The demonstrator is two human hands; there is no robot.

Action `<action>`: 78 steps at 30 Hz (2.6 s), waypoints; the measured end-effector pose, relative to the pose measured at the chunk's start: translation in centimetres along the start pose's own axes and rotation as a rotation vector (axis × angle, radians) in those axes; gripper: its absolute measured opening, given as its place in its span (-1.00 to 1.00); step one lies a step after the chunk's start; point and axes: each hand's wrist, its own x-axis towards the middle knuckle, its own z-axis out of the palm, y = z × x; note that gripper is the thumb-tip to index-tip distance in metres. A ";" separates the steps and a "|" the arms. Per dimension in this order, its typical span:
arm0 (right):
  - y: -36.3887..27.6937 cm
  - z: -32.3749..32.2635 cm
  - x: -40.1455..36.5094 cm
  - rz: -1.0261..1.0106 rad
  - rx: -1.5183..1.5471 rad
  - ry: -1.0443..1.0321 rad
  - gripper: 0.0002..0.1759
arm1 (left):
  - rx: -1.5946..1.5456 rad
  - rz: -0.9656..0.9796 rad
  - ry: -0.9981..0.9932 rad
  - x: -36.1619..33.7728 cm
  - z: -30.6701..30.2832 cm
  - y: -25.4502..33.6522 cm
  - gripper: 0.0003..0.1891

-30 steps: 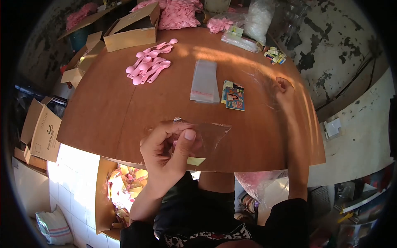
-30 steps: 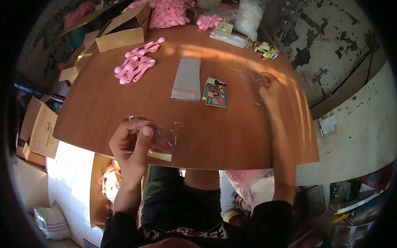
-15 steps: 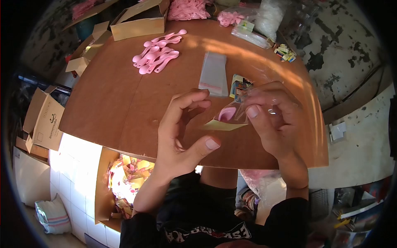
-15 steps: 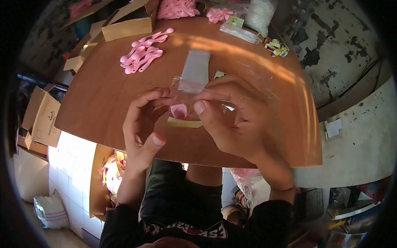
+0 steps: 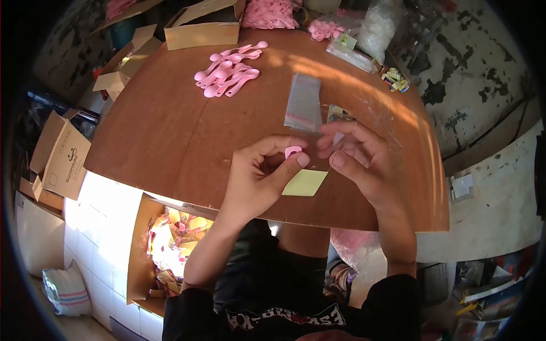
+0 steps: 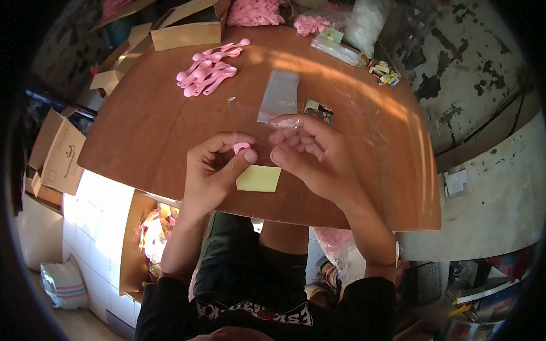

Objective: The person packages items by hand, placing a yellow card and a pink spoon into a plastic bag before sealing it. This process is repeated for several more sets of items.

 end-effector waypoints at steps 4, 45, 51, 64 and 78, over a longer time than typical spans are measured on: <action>1.4 -0.3 -0.3 0.094 0.036 -0.059 -0.77 | -0.077 -0.026 0.010 -0.2 -0.6 -0.1 -0.79; 1.0 2.4 -3.7 -0.251 -0.035 -0.204 -0.70 | -0.078 -0.021 -0.271 -4.5 -4.6 4.0 -0.53; -0.1 1.8 -5.0 -0.195 -0.015 -0.228 -0.70 | 0.009 0.009 -0.236 -6.9 -4.9 5.0 -0.55; 4.3 -7.0 -0.3 0.073 -0.372 -0.125 -0.85 | 0.088 -0.496 0.868 -25.3 -24.6 -6.8 -0.41; 13.5 -7.4 13.9 -0.057 -0.924 -0.372 -0.85 | 1.275 0.197 1.042 -15.0 -18.2 -5.2 -0.53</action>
